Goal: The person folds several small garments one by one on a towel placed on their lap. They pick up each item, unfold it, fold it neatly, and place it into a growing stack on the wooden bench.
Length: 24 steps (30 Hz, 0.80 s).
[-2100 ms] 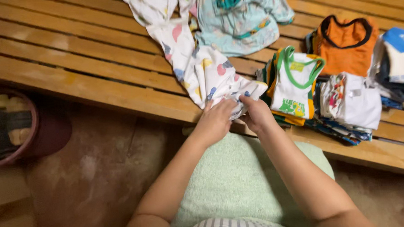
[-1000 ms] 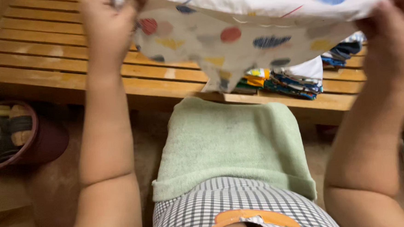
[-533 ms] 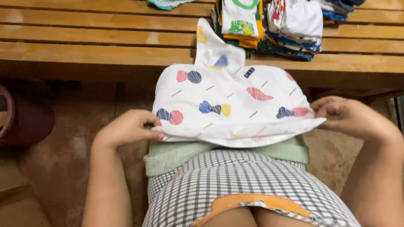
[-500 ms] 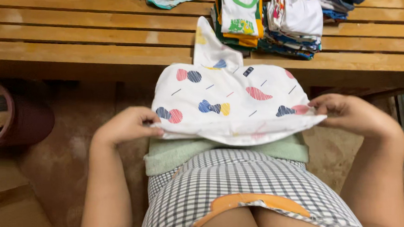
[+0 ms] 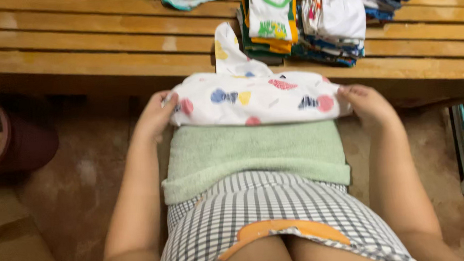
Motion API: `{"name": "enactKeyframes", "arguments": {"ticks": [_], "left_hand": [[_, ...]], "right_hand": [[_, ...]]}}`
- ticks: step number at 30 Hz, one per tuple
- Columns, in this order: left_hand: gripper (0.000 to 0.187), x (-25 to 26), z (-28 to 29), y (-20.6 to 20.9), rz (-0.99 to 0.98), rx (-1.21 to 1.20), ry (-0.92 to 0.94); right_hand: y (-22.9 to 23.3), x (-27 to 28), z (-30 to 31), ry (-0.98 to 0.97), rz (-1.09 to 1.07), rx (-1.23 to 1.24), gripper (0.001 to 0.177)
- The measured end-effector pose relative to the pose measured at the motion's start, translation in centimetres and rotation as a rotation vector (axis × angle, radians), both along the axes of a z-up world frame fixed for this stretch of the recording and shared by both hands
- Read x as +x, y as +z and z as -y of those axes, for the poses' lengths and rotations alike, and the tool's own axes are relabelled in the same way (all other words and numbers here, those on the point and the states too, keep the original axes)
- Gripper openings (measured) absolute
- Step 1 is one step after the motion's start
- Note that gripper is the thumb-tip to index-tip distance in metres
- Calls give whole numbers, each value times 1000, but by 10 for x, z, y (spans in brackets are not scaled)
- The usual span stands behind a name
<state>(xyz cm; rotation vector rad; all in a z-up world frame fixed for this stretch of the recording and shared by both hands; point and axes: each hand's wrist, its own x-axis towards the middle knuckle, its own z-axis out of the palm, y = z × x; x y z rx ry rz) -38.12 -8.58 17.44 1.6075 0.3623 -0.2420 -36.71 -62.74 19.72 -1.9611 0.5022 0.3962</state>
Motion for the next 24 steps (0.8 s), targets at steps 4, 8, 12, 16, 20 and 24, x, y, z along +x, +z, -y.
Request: {"name": "enactKeyframes", "arguments": {"ticks": [4, 8, 12, 16, 20, 24], "left_hand": [[64, -27, 3, -8, 82, 21, -19], [86, -40, -11, 4, 220, -241, -135], [100, -54, -35, 29, 99, -32, -435], [101, -53, -27, 45, 28, 186, -494], [89, -30, 9, 58, 218, 583, -456], [75, -16, 57, 63, 332, 849, -614]], "right_hand": [[-16, -15, 2, 76, -73, 35, 37], [3, -31, 14, 228, 25, 96, 43], [40, -38, 22, 602, -222, -234, 42], [58, -16, 6, 717, 2, -267, 53], [34, 52, -71, 590, 159, -366, 48], [-19, 122, -171, 643, 83, -422, 41]]}}
